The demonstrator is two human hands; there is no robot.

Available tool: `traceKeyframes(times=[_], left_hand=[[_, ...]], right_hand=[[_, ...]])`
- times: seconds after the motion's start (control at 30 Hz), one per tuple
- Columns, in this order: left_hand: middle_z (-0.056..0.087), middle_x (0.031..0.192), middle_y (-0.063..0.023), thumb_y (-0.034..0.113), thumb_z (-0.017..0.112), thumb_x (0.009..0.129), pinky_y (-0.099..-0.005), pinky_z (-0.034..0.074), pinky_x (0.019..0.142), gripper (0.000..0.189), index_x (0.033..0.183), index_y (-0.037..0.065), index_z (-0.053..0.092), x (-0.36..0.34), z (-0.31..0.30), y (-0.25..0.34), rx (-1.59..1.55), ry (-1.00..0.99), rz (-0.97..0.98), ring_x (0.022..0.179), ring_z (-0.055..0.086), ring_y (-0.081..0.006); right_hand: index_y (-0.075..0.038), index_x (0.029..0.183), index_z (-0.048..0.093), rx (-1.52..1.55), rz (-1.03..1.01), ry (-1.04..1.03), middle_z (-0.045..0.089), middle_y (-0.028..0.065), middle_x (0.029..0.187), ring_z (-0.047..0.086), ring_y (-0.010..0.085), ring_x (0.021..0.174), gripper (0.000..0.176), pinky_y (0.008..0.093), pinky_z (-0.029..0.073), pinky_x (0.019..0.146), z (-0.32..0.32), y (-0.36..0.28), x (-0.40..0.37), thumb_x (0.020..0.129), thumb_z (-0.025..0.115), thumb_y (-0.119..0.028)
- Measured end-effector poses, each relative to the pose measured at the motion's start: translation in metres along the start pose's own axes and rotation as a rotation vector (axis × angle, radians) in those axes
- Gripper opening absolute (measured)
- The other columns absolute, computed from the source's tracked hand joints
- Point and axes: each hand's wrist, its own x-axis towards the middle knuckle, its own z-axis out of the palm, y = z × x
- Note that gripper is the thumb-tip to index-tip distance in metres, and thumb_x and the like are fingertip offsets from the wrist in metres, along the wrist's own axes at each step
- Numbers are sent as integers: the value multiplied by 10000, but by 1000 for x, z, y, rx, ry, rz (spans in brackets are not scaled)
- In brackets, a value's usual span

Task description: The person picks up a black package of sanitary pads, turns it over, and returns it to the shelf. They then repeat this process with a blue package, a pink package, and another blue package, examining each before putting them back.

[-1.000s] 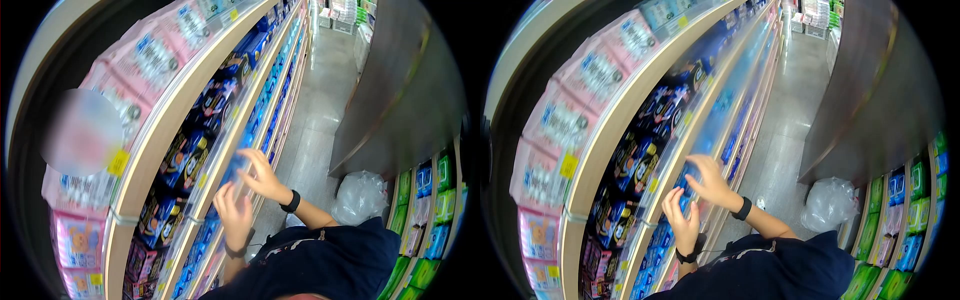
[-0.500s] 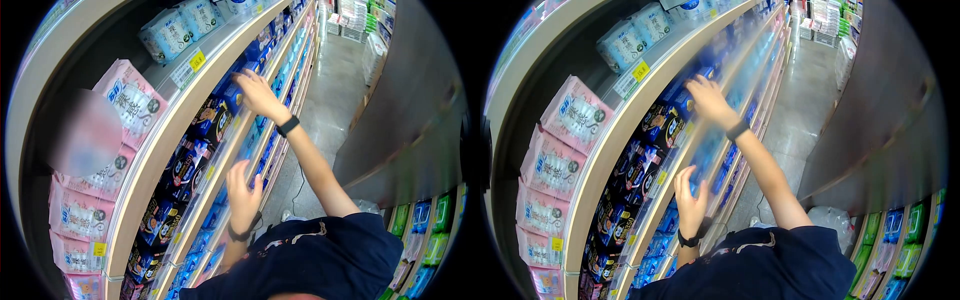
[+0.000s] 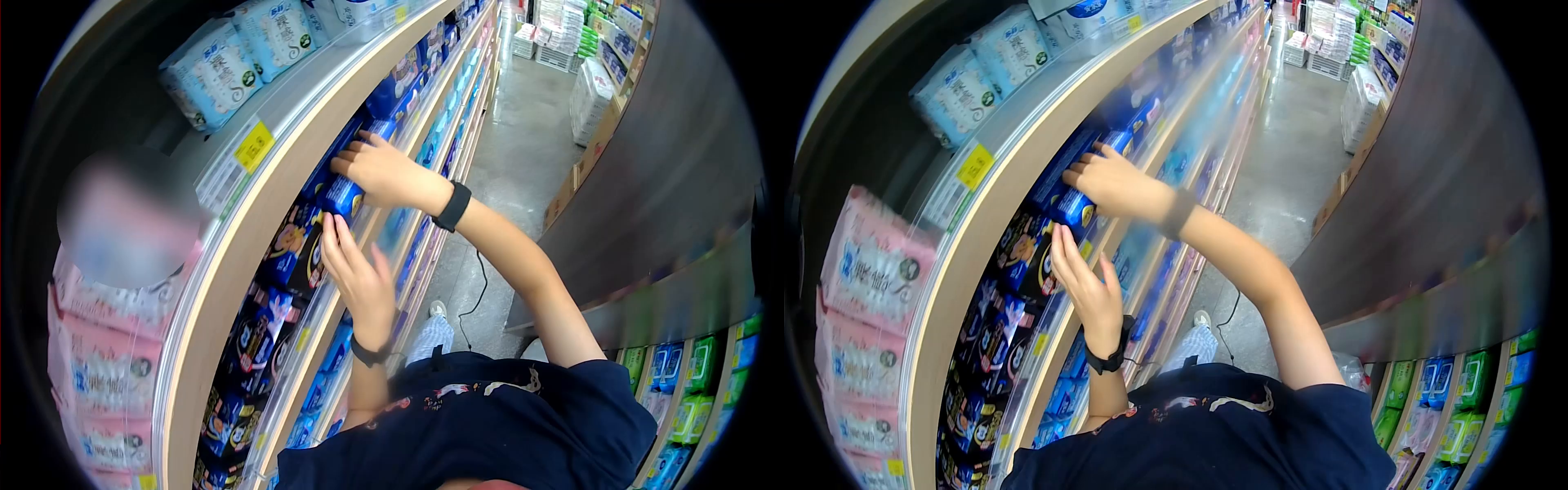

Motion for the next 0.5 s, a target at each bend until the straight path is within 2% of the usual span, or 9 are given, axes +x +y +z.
traceKeyframes(times=[0.13, 0.17, 0.27, 0.37, 0.4, 0.43, 0.5], left_hand=[[260, 1431, -235, 16, 591, 804, -462, 291, 1018, 681, 1382, -56, 240, 30, 13, 4, 96, -76, -75, 1218, 346, -397], [291, 1416, -236, 24, 603, 800, -460, 287, 1017, 685, 1381, -51, 248, 34, 15, 3, 126, -57, -85, 1208, 352, -395], [366, 1386, -206, 46, 654, 785, -438, 263, 1041, 704, 1370, -41, 272, 34, 20, -5, -42, 79, -133, 1228, 369, -376], [348, 1393, -226, 25, 696, 753, -446, 205, 1091, 754, 1362, -54, 259, 29, 32, -13, -208, 256, -175, 1296, 323, -355], [330, 1398, -251, 20, 709, 743, -453, 190, 1096, 767, 1358, -55, 257, 27, 32, -13, -55, 211, -234, 1305, 308, -359], [429, 1303, -250, 141, 800, 682, -457, 328, 990, 722, 1244, -74, 401, 28, 40, -17, 2, 334, -176, 1161, 440, -384], [492, 1206, -217, 157, 806, 683, -447, 371, 947, 662, 1194, -61, 447, 25, 45, -18, -189, 349, -390, 1087, 484, -357]], right_hand=[[-60, 1002, 600, 125, -66, 17, 626, 90, 942, 557, 270, 990, 399, 483, 308, 1019, -5, 10, 0, 606, 639, -94], [-58, 980, 601, 169, -101, 46, 626, 91, 930, 557, 269, 984, 376, 484, 303, 1021, -7, 13, 0, 606, 630, -93], [-71, 952, 596, 283, -147, 176, 616, 69, 946, 551, 251, 969, 368, 478, 296, 1029, -7, 20, 1, 587, 635, -94], [-79, 945, 597, 390, -203, 247, 609, 48, 939, 539, 231, 934, 393, 441, 317, 996, -12, 22, 4, 553, 623, -67], [-86, 938, 600, 402, -242, 244, 606, 43, 926, 536, 233, 924, 384, 434, 319, 983, -17, 24, 5, 555, 624, -73], [-94, 930, 602, 414, -281, 241, 603, 38, 914, 533, 234, 914, 375, 426, 321, 971, -20, 26, 5, 556, 626, -80], [-105, 965, 600, 417, -305, 242, 595, 41, 958, 528, 238, 948, 411, 439, 310, 974, -21, 32, 0, 556, 642, -107]])
